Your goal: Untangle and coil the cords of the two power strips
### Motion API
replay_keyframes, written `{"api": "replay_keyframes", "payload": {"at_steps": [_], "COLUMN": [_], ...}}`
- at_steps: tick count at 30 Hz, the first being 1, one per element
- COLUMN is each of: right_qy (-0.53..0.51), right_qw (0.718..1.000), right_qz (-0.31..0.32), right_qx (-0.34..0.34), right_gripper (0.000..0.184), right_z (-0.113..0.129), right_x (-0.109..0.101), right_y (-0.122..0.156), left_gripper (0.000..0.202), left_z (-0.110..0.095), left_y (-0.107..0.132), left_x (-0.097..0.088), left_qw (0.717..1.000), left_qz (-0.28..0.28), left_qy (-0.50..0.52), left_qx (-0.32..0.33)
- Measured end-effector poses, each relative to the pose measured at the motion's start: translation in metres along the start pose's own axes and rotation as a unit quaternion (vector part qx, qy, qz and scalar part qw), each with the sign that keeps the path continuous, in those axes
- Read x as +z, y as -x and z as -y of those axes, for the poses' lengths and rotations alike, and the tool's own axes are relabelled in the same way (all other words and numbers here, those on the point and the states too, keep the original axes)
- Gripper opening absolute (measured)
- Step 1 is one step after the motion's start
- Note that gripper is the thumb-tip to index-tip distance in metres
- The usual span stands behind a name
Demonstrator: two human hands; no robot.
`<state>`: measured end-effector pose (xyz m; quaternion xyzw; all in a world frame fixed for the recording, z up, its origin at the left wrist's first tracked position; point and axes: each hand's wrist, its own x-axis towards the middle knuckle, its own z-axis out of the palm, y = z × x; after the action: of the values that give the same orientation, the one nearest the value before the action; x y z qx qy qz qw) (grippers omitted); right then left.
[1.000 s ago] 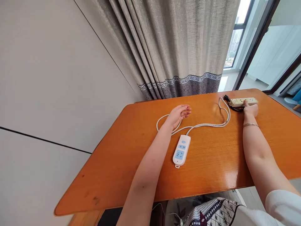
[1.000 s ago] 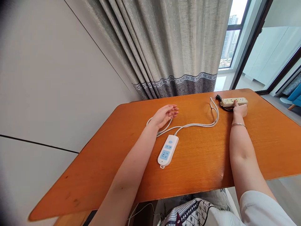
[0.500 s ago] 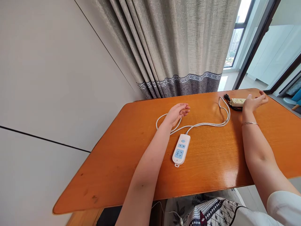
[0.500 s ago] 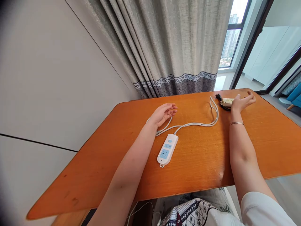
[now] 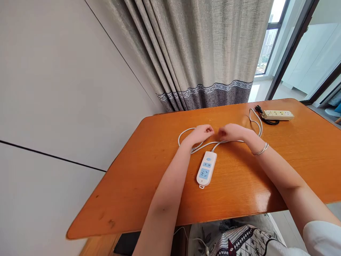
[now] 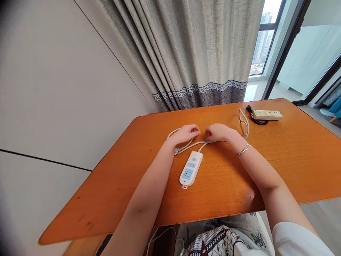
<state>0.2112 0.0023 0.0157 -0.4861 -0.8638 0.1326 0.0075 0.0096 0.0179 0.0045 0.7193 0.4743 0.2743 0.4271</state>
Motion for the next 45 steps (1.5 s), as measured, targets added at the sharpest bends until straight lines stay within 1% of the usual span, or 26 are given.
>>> {"api": "replay_keyframes", "payload": {"at_steps": [1, 3, 6, 9, 11, 13, 15, 16, 18, 19, 21, 23, 24, 26, 28, 29, 31, 32, 34, 36, 38, 39, 40, 42, 45], "right_qy": [0.022, 0.054, 0.072, 0.073, 0.053, 0.011, -0.049, -0.079, -0.138, -0.163, -0.205, -0.238, -0.248, -0.244, -0.205, -0.177, -0.125, -0.111, -0.119, -0.151, -0.174, -0.174, -0.166, -0.129, -0.051], "right_qw": [0.999, 0.997, 0.996, 0.996, 0.998, 0.997, 0.983, 0.974, 0.954, 0.945, 0.931, 0.927, 0.93, 0.944, 0.962, 0.968, 0.972, 0.968, 0.949, 0.918, 0.887, 0.877, 0.873, 0.876, 0.885], "right_qz": [0.035, 0.061, 0.048, 0.038, -0.001, -0.081, -0.173, -0.209, -0.26, -0.276, -0.29, -0.28, -0.264, -0.219, -0.181, -0.176, -0.2, -0.226, -0.29, -0.361, -0.421, -0.44, -0.45, -0.45, -0.435], "right_qx": [0.003, 0.014, 0.03, 0.026, 0.016, -0.001, -0.025, -0.038, -0.062, -0.072, -0.081, -0.073, -0.063, -0.035, -0.011, -0.006, -0.01, -0.018, -0.041, -0.062, -0.074, -0.08, -0.088, -0.112, -0.155], "right_gripper": [0.017, 0.015, 0.013, 0.015, 0.02, 0.02, 0.017, 0.016, 0.019, 0.022, 0.025, 0.024, 0.022, 0.018, 0.015, 0.013, 0.012, 0.012, 0.017, 0.02, 0.02, 0.02, 0.02, 0.022, 0.026], "right_z": [0.006, 0.013, 0.015, 0.012, 0.01, 0.008, 0.006, 0.004, 0.001, -0.001, -0.006, -0.01, -0.012, -0.013, -0.012, -0.012, -0.011, -0.011, -0.012, -0.013, -0.011, -0.009, -0.006, 0.001, 0.015], "right_x": [0.005, 0.012, 0.017, 0.014, 0.009, 0.002, -0.005, -0.009, -0.014, -0.016, -0.018, -0.018, -0.018, -0.018, -0.019, -0.019, -0.02, -0.021, -0.022, -0.022, -0.023, -0.024, -0.025, -0.026, -0.027], "right_y": [-0.001, -0.003, -0.004, -0.003, -0.002, 0.001, 0.004, 0.006, 0.009, 0.01, 0.011, 0.013, 0.013, 0.014, 0.014, 0.014, 0.014, 0.014, 0.014, 0.017, 0.021, 0.023, 0.025, 0.029, 0.032], "left_gripper": [0.009, 0.012, 0.015, 0.016, 0.019, 0.025, 0.029, 0.03, 0.033, 0.034, 0.035, 0.035, 0.038, 0.046, 0.051, 0.052, 0.051, 0.049, 0.046, 0.043, 0.04, 0.037, 0.033, 0.026, 0.021], "left_z": [0.001, 0.002, 0.004, 0.004, 0.002, -0.004, -0.012, -0.017, -0.029, -0.035, -0.046, -0.058, -0.063, -0.072, -0.078, -0.08, -0.081, -0.08, -0.078, -0.075, -0.072, -0.071, -0.069, -0.067, -0.067], "left_y": [0.001, 0.002, 0.002, 0.001, 0.001, 0.003, 0.007, 0.01, 0.017, 0.02, 0.028, 0.036, 0.041, 0.048, 0.054, 0.056, 0.058, 0.058, 0.057, 0.056, 0.054, 0.053, 0.053, 0.052, 0.052], "left_x": [0.001, 0.004, 0.008, 0.013, 0.014, 0.012, 0.006, 0.003, -0.005, -0.01, -0.018, -0.026, -0.03, -0.039, -0.047, -0.05, -0.056, -0.058, -0.061, -0.062, -0.062, -0.061, -0.06, -0.056, -0.047], "left_qw": [0.999, 0.995, 0.992, 0.988, 0.987, 0.985, 0.978, 0.971, 0.956, 0.952, 0.948, 0.936, 0.924, 0.897, 0.877, 0.87, 0.855, 0.849, 0.841, 0.844, 0.857, 0.866, 0.875, 0.893, 0.913], "left_qz": [0.022, 0.05, 0.079, 0.115, 0.15, 0.163, 0.146, 0.138, 0.134, 0.129, 0.096, 0.038, 0.002, -0.072, -0.135, -0.159, -0.192, -0.204, -0.215, -0.213, -0.209, -0.209, -0.209, -0.203, -0.171], "left_qy": [-0.043, -0.086, -0.093, -0.1, -0.063, 0.028, 0.142, 0.191, 0.261, 0.278, 0.304, 0.346, 0.375, 0.425, 0.448, 0.453, 0.462, 0.466, 0.471, 0.465, 0.444, 0.428, 0.41, 0.375, 0.346], "left_qx": [0.007, 0.018, 0.022, 0.006, -0.018, -0.04, -0.044, -0.04, -0.022, -0.011, 0.021, 0.059, 0.076, 0.097, 0.109, 0.116, 0.134, 0.144, 0.157, 0.159, 0.155, 0.152, 0.149, 0.143, 0.135]}}
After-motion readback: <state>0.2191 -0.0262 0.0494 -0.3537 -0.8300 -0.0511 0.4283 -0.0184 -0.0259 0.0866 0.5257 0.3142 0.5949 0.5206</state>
